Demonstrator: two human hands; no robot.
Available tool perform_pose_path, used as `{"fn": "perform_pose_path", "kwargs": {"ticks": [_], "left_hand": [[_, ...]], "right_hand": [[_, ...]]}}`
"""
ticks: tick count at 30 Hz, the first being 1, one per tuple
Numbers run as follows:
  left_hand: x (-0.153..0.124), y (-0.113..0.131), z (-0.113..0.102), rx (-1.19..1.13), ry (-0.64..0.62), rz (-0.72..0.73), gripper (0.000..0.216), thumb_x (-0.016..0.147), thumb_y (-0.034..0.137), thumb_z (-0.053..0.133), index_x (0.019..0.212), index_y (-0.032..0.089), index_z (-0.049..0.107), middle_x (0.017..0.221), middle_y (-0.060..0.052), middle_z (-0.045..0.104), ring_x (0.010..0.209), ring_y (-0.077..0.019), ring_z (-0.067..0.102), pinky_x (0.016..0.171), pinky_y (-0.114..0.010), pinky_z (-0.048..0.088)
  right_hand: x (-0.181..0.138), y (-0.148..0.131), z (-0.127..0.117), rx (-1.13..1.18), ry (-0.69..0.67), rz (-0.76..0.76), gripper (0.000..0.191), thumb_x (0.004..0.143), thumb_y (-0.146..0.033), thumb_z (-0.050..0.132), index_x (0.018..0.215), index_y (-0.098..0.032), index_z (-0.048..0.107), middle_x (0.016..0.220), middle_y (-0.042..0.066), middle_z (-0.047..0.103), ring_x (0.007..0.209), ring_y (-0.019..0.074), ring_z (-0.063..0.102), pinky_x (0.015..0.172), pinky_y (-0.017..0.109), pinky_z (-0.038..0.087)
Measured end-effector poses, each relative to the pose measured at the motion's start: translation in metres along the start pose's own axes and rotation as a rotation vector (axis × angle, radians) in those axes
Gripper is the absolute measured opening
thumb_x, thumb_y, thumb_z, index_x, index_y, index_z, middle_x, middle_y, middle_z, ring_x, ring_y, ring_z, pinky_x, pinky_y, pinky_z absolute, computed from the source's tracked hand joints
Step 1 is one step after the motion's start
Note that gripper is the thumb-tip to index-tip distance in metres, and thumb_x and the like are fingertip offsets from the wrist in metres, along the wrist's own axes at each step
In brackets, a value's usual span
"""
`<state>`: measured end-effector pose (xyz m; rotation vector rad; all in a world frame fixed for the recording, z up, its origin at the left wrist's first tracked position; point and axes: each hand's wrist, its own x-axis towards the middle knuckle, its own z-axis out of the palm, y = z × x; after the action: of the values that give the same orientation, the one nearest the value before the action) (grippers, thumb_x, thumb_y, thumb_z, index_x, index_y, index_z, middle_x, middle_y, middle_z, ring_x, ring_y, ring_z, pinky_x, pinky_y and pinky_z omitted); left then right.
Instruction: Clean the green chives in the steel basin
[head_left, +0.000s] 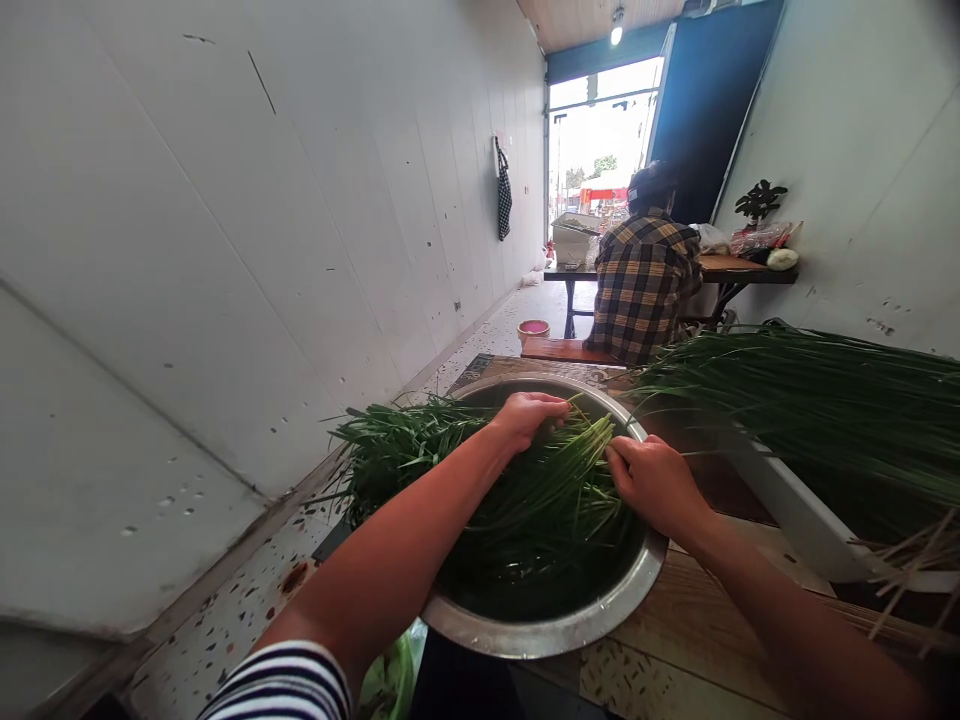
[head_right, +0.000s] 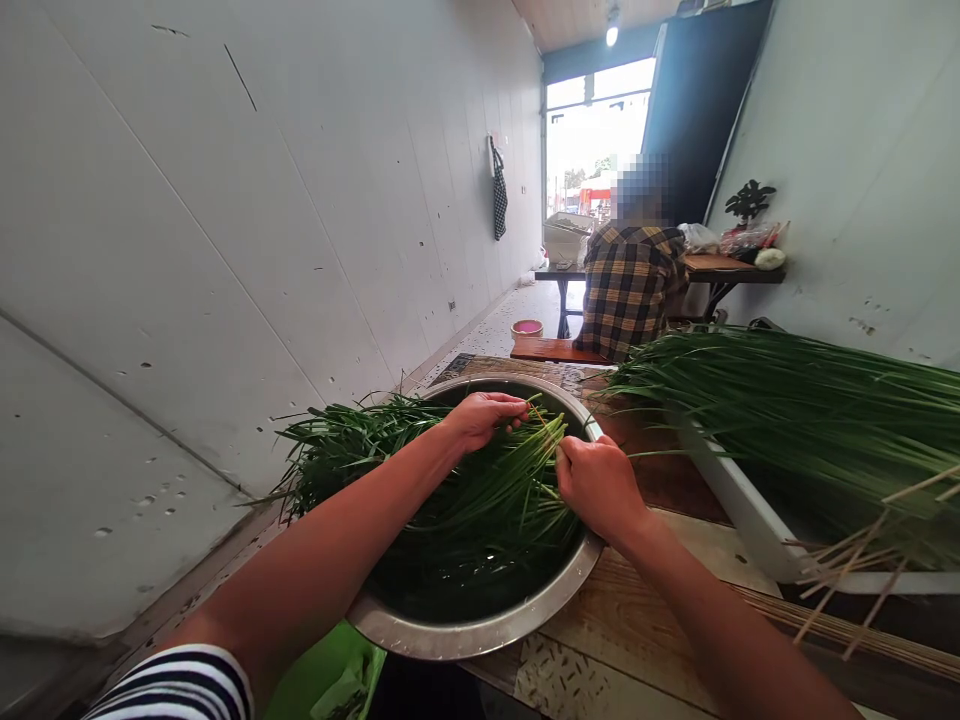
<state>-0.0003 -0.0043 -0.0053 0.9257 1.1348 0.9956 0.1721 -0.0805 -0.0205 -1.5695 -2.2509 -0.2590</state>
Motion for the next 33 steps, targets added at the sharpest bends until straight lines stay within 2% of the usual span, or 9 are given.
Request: {"fn": "perform_pose_path", "kwargs": {"ticks": [6,20,27,33], "left_hand": [[-0.0029,0.0008,0.0026,-0.004,-0.014,-0.011,0.011,0.061,0.009,0.074,0.069,0.006,0.067,0.059,-0.005,0.063,0.048,-0.0062,0.053,0.045,-0.018,0.039],[-0.0043,0.0024,0.0042,-0.031,-0.007,-0.030,0.009,0.062,0.008,0.073,0.068,0.006,0.066,0.058,-0.004,0.063,0.047,-0.0062,0.052,0.046,-0.018,0.040],[-0.0057,0.0035,0.0053,-0.038,-0.001,-0.030,0.001,0.068,0.004,0.066,0.069,0.005,0.065,0.058,-0.004,0.062,0.046,-0.0055,0.051,0.044,-0.017,0.039],[-0.0061,0.0041,0.0053,-0.045,0.002,-0.052,0.005,0.066,0.005,0.069,0.069,0.006,0.066,0.057,-0.004,0.062,0.046,-0.0060,0.052,0.044,-0.018,0.039]], "right_hand": [[0.0000,-0.0005,-0.0012,-0.020,-0.030,0.013,0.030,0.087,-0.021,0.039,0.061,-0.019,0.055,0.056,0.002,0.062,0.055,0.0136,0.050,0.057,0.027,0.024],[-0.0002,0.0006,0.0018,-0.003,0.015,0.004,0.033,0.087,-0.023,0.039,0.059,-0.019,0.054,0.055,0.002,0.062,0.053,0.0132,0.049,0.057,0.027,0.024],[-0.0004,0.0005,0.0013,-0.008,-0.002,0.006,0.033,0.088,-0.024,0.039,0.060,-0.019,0.055,0.055,0.002,0.061,0.054,0.0135,0.049,0.057,0.027,0.024],[-0.0008,0.0011,0.0027,-0.012,0.002,0.005,0.033,0.088,-0.024,0.039,0.061,-0.019,0.056,0.055,0.002,0.061,0.055,0.0136,0.049,0.057,0.027,0.024]]}}
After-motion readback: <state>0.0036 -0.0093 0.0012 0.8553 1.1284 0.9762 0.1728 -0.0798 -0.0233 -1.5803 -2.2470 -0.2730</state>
